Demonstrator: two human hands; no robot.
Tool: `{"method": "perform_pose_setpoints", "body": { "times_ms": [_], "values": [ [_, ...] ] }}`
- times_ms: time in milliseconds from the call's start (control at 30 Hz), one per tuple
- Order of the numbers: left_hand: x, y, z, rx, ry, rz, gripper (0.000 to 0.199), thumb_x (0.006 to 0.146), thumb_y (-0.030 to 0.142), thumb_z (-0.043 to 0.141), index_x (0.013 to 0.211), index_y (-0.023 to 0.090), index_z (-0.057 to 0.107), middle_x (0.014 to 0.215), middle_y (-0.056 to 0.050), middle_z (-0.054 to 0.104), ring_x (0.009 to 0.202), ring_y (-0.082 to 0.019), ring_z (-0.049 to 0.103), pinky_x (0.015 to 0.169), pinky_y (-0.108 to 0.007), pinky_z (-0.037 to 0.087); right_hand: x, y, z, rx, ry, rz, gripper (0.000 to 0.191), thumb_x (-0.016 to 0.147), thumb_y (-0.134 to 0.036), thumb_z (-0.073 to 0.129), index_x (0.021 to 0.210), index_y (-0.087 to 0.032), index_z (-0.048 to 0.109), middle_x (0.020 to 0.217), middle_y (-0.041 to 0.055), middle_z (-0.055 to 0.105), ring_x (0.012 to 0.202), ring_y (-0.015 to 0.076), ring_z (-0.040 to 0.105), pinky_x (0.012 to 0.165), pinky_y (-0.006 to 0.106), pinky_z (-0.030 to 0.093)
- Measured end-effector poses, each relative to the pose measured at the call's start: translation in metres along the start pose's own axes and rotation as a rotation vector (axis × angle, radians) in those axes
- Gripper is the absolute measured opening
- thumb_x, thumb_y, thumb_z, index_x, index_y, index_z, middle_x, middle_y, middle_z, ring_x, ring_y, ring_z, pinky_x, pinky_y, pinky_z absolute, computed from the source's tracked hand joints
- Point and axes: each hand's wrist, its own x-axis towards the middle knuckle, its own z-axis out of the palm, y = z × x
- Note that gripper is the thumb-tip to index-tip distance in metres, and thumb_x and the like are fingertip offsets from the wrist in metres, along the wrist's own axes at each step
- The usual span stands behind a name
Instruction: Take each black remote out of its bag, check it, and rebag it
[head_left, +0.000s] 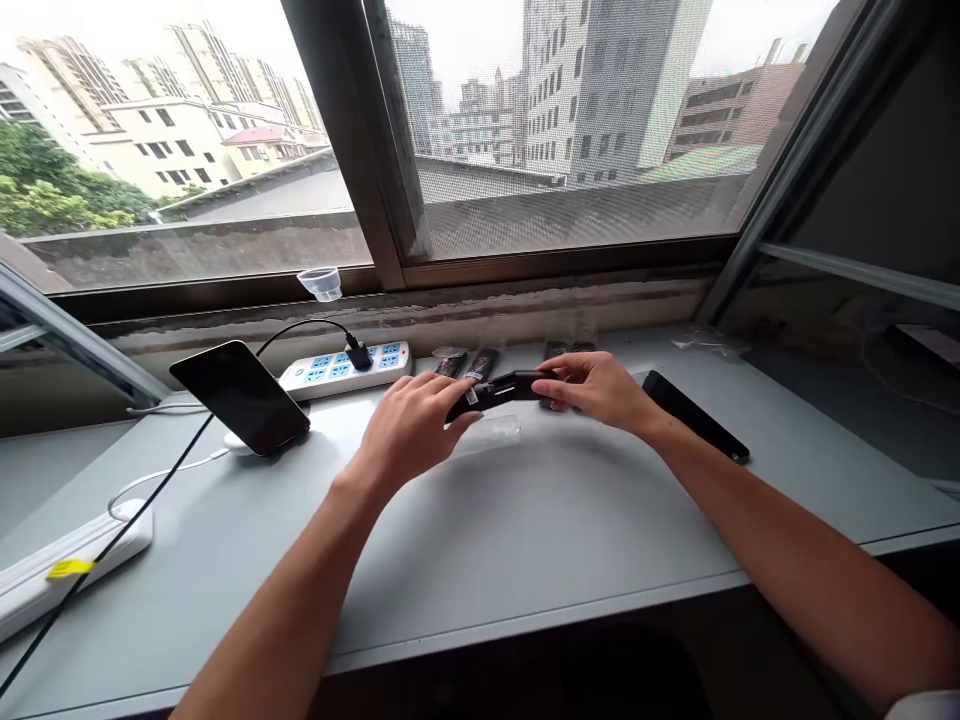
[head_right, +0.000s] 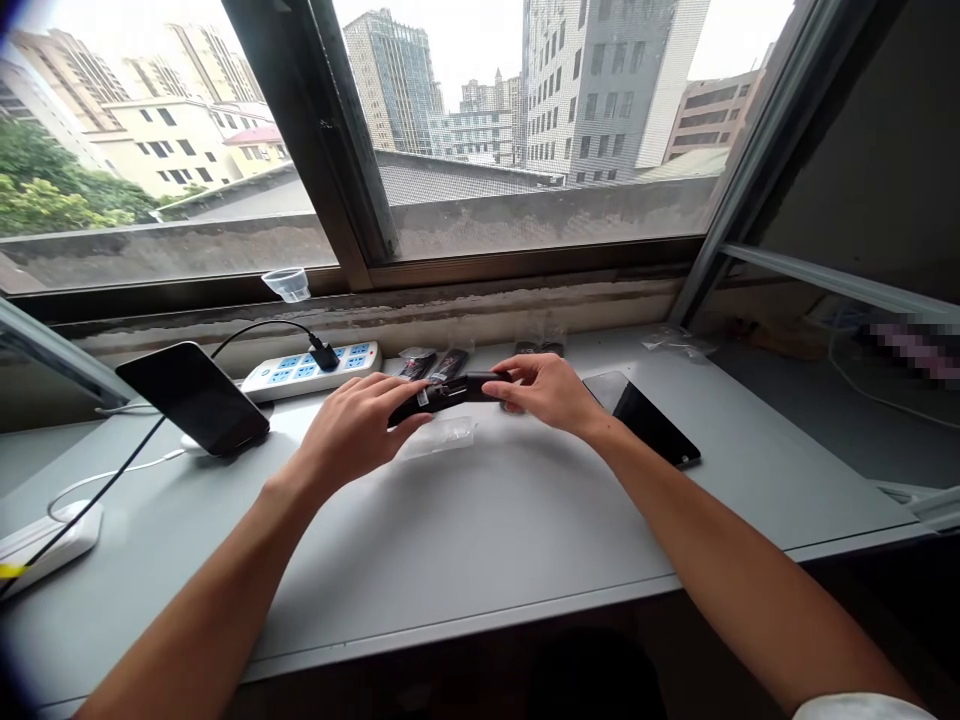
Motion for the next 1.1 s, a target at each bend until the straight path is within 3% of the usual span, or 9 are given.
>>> {"method": "perform_pose_setpoints", "body": {
  "times_ms": [100, 200, 333, 467, 767, 933, 1100],
  "values": [
    [-0.003, -0.015, -0.002, -0.022, 0.032, -0.027, 0.041, 0.101, 0.040, 0.064, 0.137, 0.020, 0.068, 0.122, -0.012, 0.076, 0.116, -0.034, 0.067, 0.099, -0.053, 0.055, 0.004, 0.007, -0.007, 0.150, 0.018, -0.042, 0.043, 0.080, -0.053, 0.087, 0.111, -0.023, 0.083, 0.106, 0.0089, 0.081, 0.095, 0.0272, 0.078, 0.087, 0.041, 0.064],
    [-0.005, -0.026, -0.002, -0.042, 0.037, -0.031, 0.041, 0.101, 0.039, 0.063, 0.137, 0.021, 0.068, 0.126, -0.011, 0.075, 0.118, -0.034, 0.067, 0.101, -0.053, 0.055, 0.005, 0.011, -0.008, 0.149, 0.005, -0.125, 0.033, 0.081, -0.049, 0.087, 0.101, -0.023, 0.086, 0.129, 0.0112, 0.075, 0.117, 0.0320, 0.073, 0.098, 0.043, 0.062],
    [-0.006, -0.029, 0.000, -0.063, 0.033, -0.037, 0.041, 0.101, 0.039, 0.063, 0.138, 0.022, 0.068, 0.128, -0.011, 0.074, 0.117, -0.033, 0.067, 0.100, -0.052, 0.055, 0.003, 0.013, -0.005, 0.113, -0.029, -0.165, 0.030, 0.082, -0.048, 0.087, 0.098, -0.023, 0.087, 0.137, 0.0128, 0.071, 0.111, 0.0309, 0.074, 0.093, 0.045, 0.064],
    [-0.006, -0.029, 0.001, -0.071, 0.025, -0.032, 0.041, 0.101, 0.038, 0.063, 0.138, 0.021, 0.067, 0.130, -0.011, 0.073, 0.119, -0.033, 0.067, 0.099, -0.051, 0.055, 0.005, 0.016, -0.003, 0.103, -0.028, -0.234, 0.028, 0.080, -0.046, 0.088, 0.096, -0.023, 0.085, 0.134, 0.0115, 0.069, 0.110, 0.0284, 0.073, 0.094, 0.045, 0.065],
    [-0.005, -0.025, 0.000, -0.076, 0.010, -0.029, 0.040, 0.102, 0.041, 0.061, 0.136, 0.021, 0.068, 0.129, -0.011, 0.074, 0.116, -0.033, 0.068, 0.096, -0.049, 0.057, 0.007, 0.017, -0.005, -0.018, -0.028, -0.331, 0.047, 0.083, -0.039, 0.085, 0.127, -0.027, 0.073, 0.128, 0.0077, 0.070, 0.114, 0.0258, 0.069, 0.104, 0.046, 0.059],
    [-0.006, -0.027, 0.003, -0.081, 0.021, -0.047, 0.040, 0.101, 0.039, 0.063, 0.138, 0.023, 0.067, 0.129, -0.011, 0.073, 0.119, -0.033, 0.067, 0.098, -0.049, 0.056, 0.002, 0.010, -0.006, -0.108, -0.026, -0.265, 0.041, 0.091, -0.045, 0.076, 0.126, -0.024, 0.075, 0.125, 0.0094, 0.074, 0.105, 0.0250, 0.069, 0.088, 0.039, 0.058],
    [-0.004, -0.021, 0.002, -0.097, 0.059, -0.021, 0.040, 0.100, 0.034, 0.067, 0.138, 0.022, 0.067, 0.132, -0.011, 0.072, 0.120, -0.031, 0.066, 0.102, -0.051, 0.055, 0.002, 0.007, -0.002, -0.030, -0.104, -0.110, 0.045, 0.099, -0.057, 0.063, 0.112, -0.017, 0.078, 0.079, 0.0053, 0.075, 0.071, 0.0188, 0.068, 0.060, 0.030, 0.050]
  ]
}}
